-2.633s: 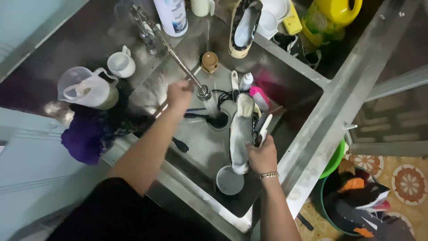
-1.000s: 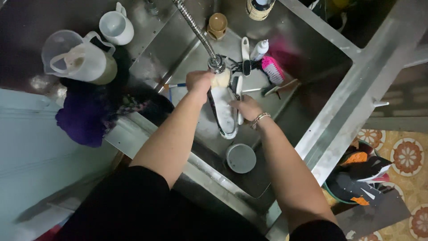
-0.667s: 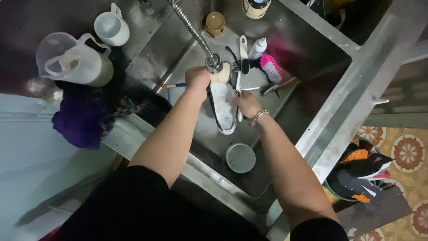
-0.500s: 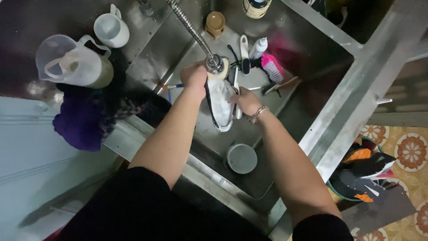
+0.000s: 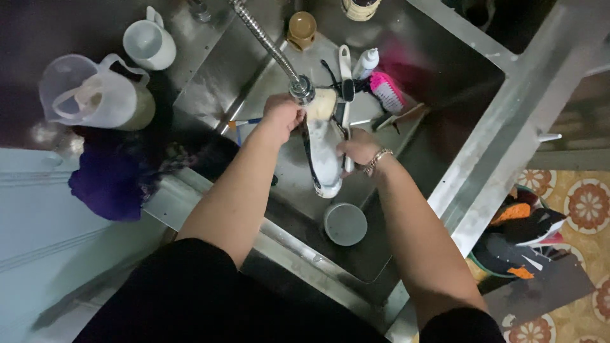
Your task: The person is cleaning shoes at a sink using water and a brush.
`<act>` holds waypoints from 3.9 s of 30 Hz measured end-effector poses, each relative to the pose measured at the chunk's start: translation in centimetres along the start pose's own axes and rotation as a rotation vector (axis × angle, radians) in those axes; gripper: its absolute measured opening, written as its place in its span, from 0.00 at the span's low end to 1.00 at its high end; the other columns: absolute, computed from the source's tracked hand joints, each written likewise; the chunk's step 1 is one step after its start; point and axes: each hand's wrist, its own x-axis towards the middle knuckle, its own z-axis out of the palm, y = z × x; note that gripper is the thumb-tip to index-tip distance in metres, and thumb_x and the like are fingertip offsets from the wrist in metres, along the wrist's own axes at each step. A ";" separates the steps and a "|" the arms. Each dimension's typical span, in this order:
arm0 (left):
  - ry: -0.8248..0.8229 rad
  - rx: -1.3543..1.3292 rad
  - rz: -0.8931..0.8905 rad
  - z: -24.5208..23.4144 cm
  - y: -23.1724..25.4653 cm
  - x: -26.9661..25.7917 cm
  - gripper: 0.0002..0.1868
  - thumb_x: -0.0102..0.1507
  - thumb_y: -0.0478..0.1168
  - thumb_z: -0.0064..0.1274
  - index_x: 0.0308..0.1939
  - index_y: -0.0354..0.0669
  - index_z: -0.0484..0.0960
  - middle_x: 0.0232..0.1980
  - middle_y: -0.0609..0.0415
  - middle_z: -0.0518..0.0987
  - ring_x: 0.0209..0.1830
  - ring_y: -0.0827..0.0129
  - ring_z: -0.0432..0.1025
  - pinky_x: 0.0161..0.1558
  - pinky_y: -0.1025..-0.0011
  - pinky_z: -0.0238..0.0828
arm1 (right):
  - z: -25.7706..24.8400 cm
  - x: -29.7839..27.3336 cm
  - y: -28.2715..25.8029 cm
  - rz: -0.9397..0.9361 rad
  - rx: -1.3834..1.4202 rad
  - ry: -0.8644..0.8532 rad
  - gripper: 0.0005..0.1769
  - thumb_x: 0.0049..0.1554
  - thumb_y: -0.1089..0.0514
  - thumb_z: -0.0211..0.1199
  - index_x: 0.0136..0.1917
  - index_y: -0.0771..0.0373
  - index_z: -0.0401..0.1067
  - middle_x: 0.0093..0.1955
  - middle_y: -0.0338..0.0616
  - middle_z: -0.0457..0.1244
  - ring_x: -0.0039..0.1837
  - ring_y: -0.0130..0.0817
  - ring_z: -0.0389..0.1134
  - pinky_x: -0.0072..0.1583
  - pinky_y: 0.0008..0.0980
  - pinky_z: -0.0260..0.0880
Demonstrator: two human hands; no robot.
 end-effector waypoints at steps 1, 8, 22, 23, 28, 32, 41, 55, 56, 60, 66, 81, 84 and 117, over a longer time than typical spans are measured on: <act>-0.006 0.002 -0.004 0.1 -0.2 -0.3 0.05 0.61 0.27 0.51 0.40 0.34 0.80 0.34 0.52 0.81 0.26 0.70 0.72 0.27 0.75 0.69 | -0.6 0.3 1.1 0.004 0.002 0.006 0.18 0.48 0.63 0.61 0.51 0.74 0.71 0.38 0.53 0.68 0.34 0.43 0.72 0.35 0.45 0.78; -0.456 -0.099 -0.105 0.9 0.1 -3.8 0.05 0.66 0.32 0.57 0.44 0.34 0.82 0.41 0.54 0.81 0.34 0.74 0.73 0.36 0.78 0.75 | -1.6 -8.4 -1.5 -0.133 -0.399 0.273 0.31 0.49 0.52 0.71 0.62 0.67 0.68 0.44 0.55 0.70 0.43 0.43 0.73 0.47 0.41 0.74; -0.800 -0.184 0.079 6.1 1.6 -10.5 0.16 0.67 0.36 0.60 0.59 0.39 0.83 0.43 0.62 0.79 0.42 0.78 0.71 0.47 0.76 0.69 | -3.9 -11.2 1.4 -0.354 -0.083 0.561 0.19 0.46 0.63 0.69 0.52 0.67 0.72 0.41 0.41 0.68 0.41 0.28 0.69 0.46 0.31 0.70; -0.787 -0.199 0.095 6.6 2.3 -11.7 0.18 0.66 0.38 0.58 0.59 0.41 0.81 0.46 0.61 0.81 0.45 0.77 0.73 0.50 0.74 0.71 | -3.9 -11.3 1.1 -0.364 -0.066 0.602 0.19 0.46 0.63 0.70 0.51 0.67 0.71 0.40 0.39 0.67 0.41 0.28 0.68 0.46 0.30 0.70; -0.603 0.053 0.084 7.2 1.3 -11.7 0.25 0.70 0.47 0.58 0.68 0.40 0.77 0.48 0.63 0.74 0.44 0.76 0.65 0.46 0.71 0.61 | -4.2 -10.4 0.8 -0.582 0.083 0.715 0.18 0.48 0.66 0.72 0.51 0.66 0.71 0.42 0.34 0.64 0.43 0.24 0.64 0.46 0.28 0.67; -0.677 0.101 0.214 8.0 1.1 -12.6 0.32 0.66 0.54 0.54 0.70 0.43 0.74 0.55 0.62 0.82 0.54 0.76 0.74 0.55 0.73 0.72 | -4.1 -10.2 0.5 -0.736 0.225 0.811 0.25 0.48 0.67 0.75 0.57 0.65 0.69 0.49 0.34 0.67 0.48 0.23 0.68 0.51 0.26 0.71; -0.687 0.184 0.616 8.1 0.5 -13.2 0.26 0.69 0.49 0.57 0.66 0.37 0.76 0.48 0.60 0.75 0.43 0.78 0.66 0.47 0.73 0.66 | -2.8 -11.8 -1.7 -1.027 0.206 0.879 0.27 0.52 0.68 0.77 0.61 0.66 0.68 0.56 0.37 0.66 0.56 0.26 0.68 0.59 0.28 0.72; -0.541 -0.126 -0.306 3.7 -3.3 -2.3 0.24 0.70 0.54 0.43 0.63 0.43 0.76 0.57 0.49 0.83 0.56 0.60 0.78 0.58 0.60 0.74 | -0.2 -5.8 -0.5 -0.521 -0.149 0.802 0.17 0.49 0.62 0.65 0.52 0.69 0.74 0.41 0.53 0.71 0.44 0.41 0.76 0.48 0.38 0.74; -0.523 -0.177 -0.253 3.0 -3.6 -0.5 0.20 0.71 0.50 0.44 0.61 0.43 0.77 0.57 0.49 0.82 0.56 0.59 0.78 0.59 0.57 0.74 | 0.3 -5.6 -1.3 -0.363 -0.093 0.715 0.17 0.50 0.61 0.64 0.53 0.68 0.72 0.39 0.53 0.71 0.41 0.44 0.75 0.46 0.40 0.75; -0.522 -0.212 -0.168 0.5 -3.7 3.2 0.16 0.72 0.42 0.43 0.56 0.37 0.81 0.56 0.45 0.83 0.56 0.56 0.78 0.62 0.54 0.75 | 1.8 -1.6 0.2 -0.285 -0.024 0.629 0.16 0.50 0.59 0.64 0.49 0.70 0.70 0.37 0.53 0.69 0.39 0.45 0.75 0.44 0.42 0.74; -0.351 -0.261 -0.265 0.2 0.9 -0.3 0.24 0.72 0.47 0.30 0.50 0.36 0.81 0.51 0.42 0.85 0.52 0.53 0.79 0.59 0.53 0.77 | 2.1 -0.5 -0.1 -0.404 -0.110 0.610 0.18 0.49 0.53 0.68 0.46 0.70 0.73 0.37 0.50 0.70 0.41 0.40 0.75 0.46 0.38 0.74; -0.031 0.663 0.493 2.5 0.0 -4.4 0.18 0.58 0.41 0.67 0.50 0.37 0.84 0.47 0.50 0.87 0.44 0.63 0.82 0.47 0.65 0.76 | 2.6 0.1 0.9 -0.451 -0.041 0.580 0.19 0.48 0.56 0.69 0.48 0.71 0.72 0.38 0.49 0.70 0.40 0.37 0.74 0.45 0.37 0.75; 0.087 0.705 0.431 1.1 -2.5 0.3 0.21 0.54 0.31 0.61 0.52 0.35 0.78 0.48 0.48 0.84 0.48 0.62 0.79 0.50 0.67 0.74 | 2.7 0.0 0.6 -0.465 -0.113 0.600 0.19 0.48 0.56 0.70 0.47 0.72 0.72 0.38 0.51 0.70 0.41 0.39 0.74 0.46 0.38 0.74; -0.251 0.348 0.167 0.8 -3.3 1.2 0.32 0.50 0.22 0.46 0.58 0.47 0.73 0.49 0.56 0.80 0.49 0.64 0.76 0.48 0.64 0.75 | 2.2 -1.0 -0.1 -0.285 0.222 0.361 0.19 0.46 0.61 0.72 0.51 0.70 0.74 0.42 0.47 0.71 0.39 0.35 0.74 0.40 0.38 0.75</act>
